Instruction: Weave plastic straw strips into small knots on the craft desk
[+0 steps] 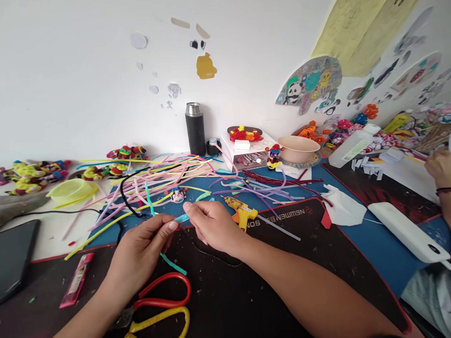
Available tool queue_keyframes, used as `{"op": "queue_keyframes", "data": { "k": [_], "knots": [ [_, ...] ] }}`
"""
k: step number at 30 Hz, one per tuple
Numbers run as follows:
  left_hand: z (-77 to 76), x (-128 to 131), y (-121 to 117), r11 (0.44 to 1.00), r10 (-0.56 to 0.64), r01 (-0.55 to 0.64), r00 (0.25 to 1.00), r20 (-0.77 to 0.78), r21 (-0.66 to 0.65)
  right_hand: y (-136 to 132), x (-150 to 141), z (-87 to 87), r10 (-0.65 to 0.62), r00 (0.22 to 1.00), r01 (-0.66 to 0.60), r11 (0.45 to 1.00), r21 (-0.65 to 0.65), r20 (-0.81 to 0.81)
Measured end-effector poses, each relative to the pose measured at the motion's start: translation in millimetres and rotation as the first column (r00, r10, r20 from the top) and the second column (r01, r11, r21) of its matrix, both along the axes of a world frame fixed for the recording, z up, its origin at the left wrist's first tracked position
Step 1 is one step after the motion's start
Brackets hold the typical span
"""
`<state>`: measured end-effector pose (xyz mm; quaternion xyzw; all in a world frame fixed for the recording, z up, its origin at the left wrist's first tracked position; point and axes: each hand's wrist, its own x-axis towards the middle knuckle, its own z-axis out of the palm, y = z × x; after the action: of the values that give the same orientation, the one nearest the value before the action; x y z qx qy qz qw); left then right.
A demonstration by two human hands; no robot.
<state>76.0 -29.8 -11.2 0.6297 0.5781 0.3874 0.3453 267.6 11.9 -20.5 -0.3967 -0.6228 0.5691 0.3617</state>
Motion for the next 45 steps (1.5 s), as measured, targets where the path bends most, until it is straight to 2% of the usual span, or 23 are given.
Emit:
{"op": "queue_keyframes", "data": {
  "k": [4, 7, 10, 14, 18, 24, 29, 32, 35, 38, 41, 43, 45],
  "knots": [
    [-0.1, -3.0, -1.7, 0.988, 0.021, 0.006, 0.985, -0.173, 0.153, 0.4, 0.7, 0.6, -0.008, 1.000, 0.007, 1.000, 0.021, 0.017],
    [1.7, -3.9, -3.9, 0.973, 0.009, 0.046, 0.972, -0.236, 0.228, -0.6, 0.0, 0.1, 0.000, 1.000, 0.000, 1.000, 0.015, 0.013],
    [5.9, -3.4, -6.6, 0.974, -0.013, 0.064, 0.974, -0.228, 0.219, -2.0, -0.4, -0.4, 0.016, 1.000, -0.016, 1.000, 0.015, -0.005],
    [11.2, -2.5, -7.2, 0.993, -0.057, 0.068, 0.991, -0.121, 0.092, -2.9, 0.0, -0.4, 0.033, 0.999, -0.032, 0.999, 0.002, -0.037],
    [8.9, -4.7, -1.9, 0.998, -0.062, 0.062, 0.998, -0.013, -0.008, -1.2, 0.5, -1.5, 0.020, 1.000, -0.020, 1.000, 0.002, -0.019],
    [2.7, -8.0, -2.1, 0.985, -0.013, 0.035, 0.992, -0.124, 0.171, -3.1, -0.2, 1.8, 0.001, 0.995, -0.009, 0.996, 0.088, 0.095],
    [1.1, -5.0, -3.4, 0.935, -0.011, 0.101, 0.967, -0.256, 0.340, -4.3, -2.1, 2.2, -0.003, 0.984, -0.033, 0.978, 0.204, 0.176],
    [-0.7, -6.0, -2.8, 0.918, -0.056, 0.175, 0.945, -0.322, 0.356, -3.7, -2.6, -0.6, 0.010, 0.976, -0.059, 0.974, 0.217, 0.220],
    [-2.1, -10.0, -2.6, 0.930, -0.086, 0.201, 0.933, -0.350, 0.307, -4.2, -1.6, -1.0, 0.042, 0.969, -0.097, 0.971, 0.217, 0.245],
    [-0.3, -14.7, -0.1, 0.972, -0.031, 0.104, 0.946, -0.322, 0.213, -3.5, 2.0, 4.4, 0.044, 0.986, -0.080, 0.972, 0.221, 0.161],
    [7.9, -15.6, 5.7, 0.991, 0.083, -0.046, 0.951, -0.298, 0.128, 3.5, 9.6, 13.1, -0.035, 0.999, 0.037, 0.985, 0.166, -0.013],
    [16.2, -12.1, 10.1, 0.995, 0.088, -0.068, 0.949, -0.303, 0.075, 12.6, 16.1, 17.9, -0.124, 0.984, 0.139, 0.984, 0.113, -0.130],
    [24.9, -5.0, 15.0, 1.000, 0.025, -0.017, 0.941, -0.336, 0.026, 23.1, 22.2, 20.5, -0.190, 0.951, 0.211, 0.975, 0.065, -0.242]
  ]
}}
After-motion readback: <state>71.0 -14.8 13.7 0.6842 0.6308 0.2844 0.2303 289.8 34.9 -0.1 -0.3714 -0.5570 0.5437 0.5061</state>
